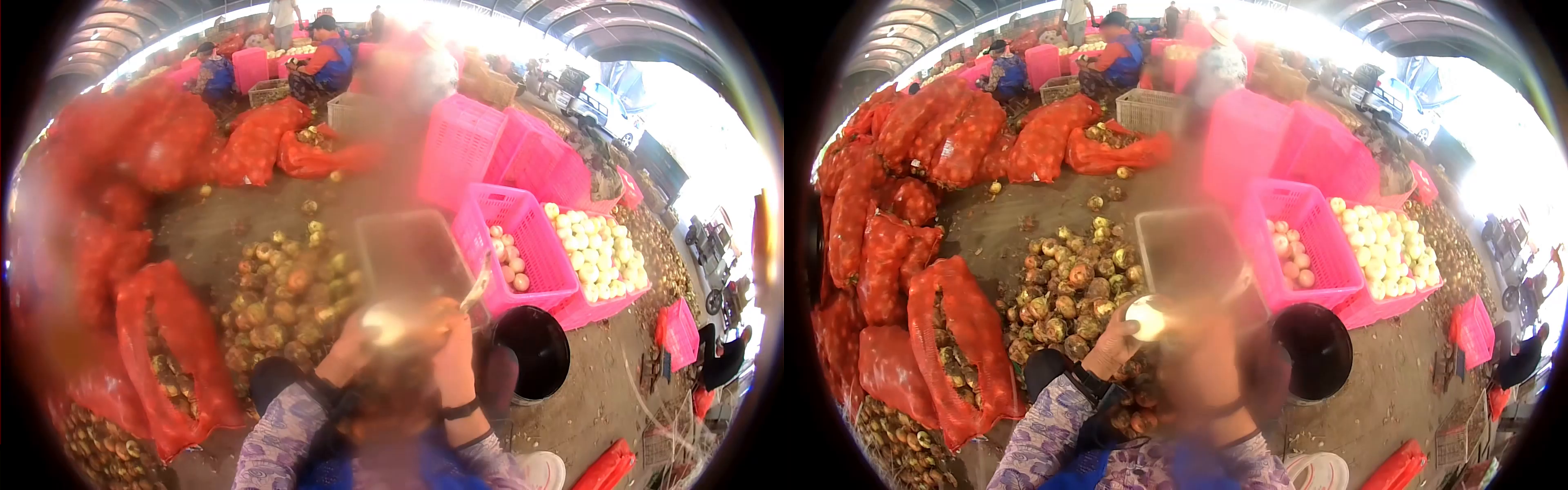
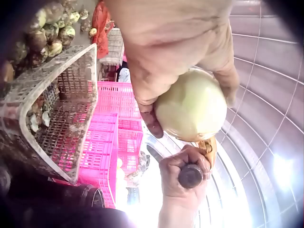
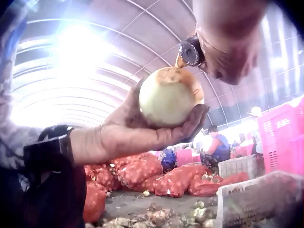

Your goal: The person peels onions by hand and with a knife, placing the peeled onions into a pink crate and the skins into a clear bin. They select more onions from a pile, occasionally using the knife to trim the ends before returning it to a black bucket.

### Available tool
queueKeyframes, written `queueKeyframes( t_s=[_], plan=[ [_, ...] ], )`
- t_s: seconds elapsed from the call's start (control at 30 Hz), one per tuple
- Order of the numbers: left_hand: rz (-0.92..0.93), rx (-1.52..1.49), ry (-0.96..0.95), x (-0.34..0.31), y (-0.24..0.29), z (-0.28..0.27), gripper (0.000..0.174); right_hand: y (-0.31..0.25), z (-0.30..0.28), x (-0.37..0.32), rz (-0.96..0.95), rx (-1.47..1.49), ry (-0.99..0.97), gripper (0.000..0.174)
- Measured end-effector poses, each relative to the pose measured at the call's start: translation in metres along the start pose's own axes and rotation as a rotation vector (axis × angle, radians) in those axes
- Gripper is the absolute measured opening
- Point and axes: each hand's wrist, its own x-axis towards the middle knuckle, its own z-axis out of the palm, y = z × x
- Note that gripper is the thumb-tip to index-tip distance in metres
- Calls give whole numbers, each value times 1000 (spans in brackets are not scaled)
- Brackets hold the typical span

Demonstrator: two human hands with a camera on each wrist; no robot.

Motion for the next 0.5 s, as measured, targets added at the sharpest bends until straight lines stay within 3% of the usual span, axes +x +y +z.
queueKeyframes(
  t_s=[0.1, 0.13, 0.17, 0.23, 0.3, 0.33, 0.37, 0.43, 0.47, 0.5],
  plan=[
    [14, -106, -38, 1, 0, -3, 76, -26, 1, 15, 71, 109, 184, 27],
    [30, -163, -48, 2, 0, -5, 75, -26, -16, 30, -32, 87, 21, 28],
    [28, -161, -46, 2, -2, -9, 75, -29, -17, 41, -79, 18, 9, 29],
    [48, -305, -41, 4, -7, -18, 50, -34, -19, 62, -177, -118, -4, 32],
    [31, -358, 6, 5, -8, -18, 46, -16, -48, 94, -146, -621, 34, 39],
    [15, -409, 50, 6, -8, -17, 42, -9, -38, 91, -335, -1171, 148, 45],
    [15, -409, 50, 6, -7, -17, 42, -6, -36, 89, -335, -1171, 148, 45],
    [7, -376, 109, 6, -5, -16, 39, 0, -36, 82, -558, -1355, 19, 51],
    [9, -377, 113, 7, -5, -15, 39, -6, -21, 65, -372, -1469, 5, 55],
    [23, -313, 148, 7, -5, -15, 56, 5, -17, 54, -370, -1468, 2, 55]
  ],
)
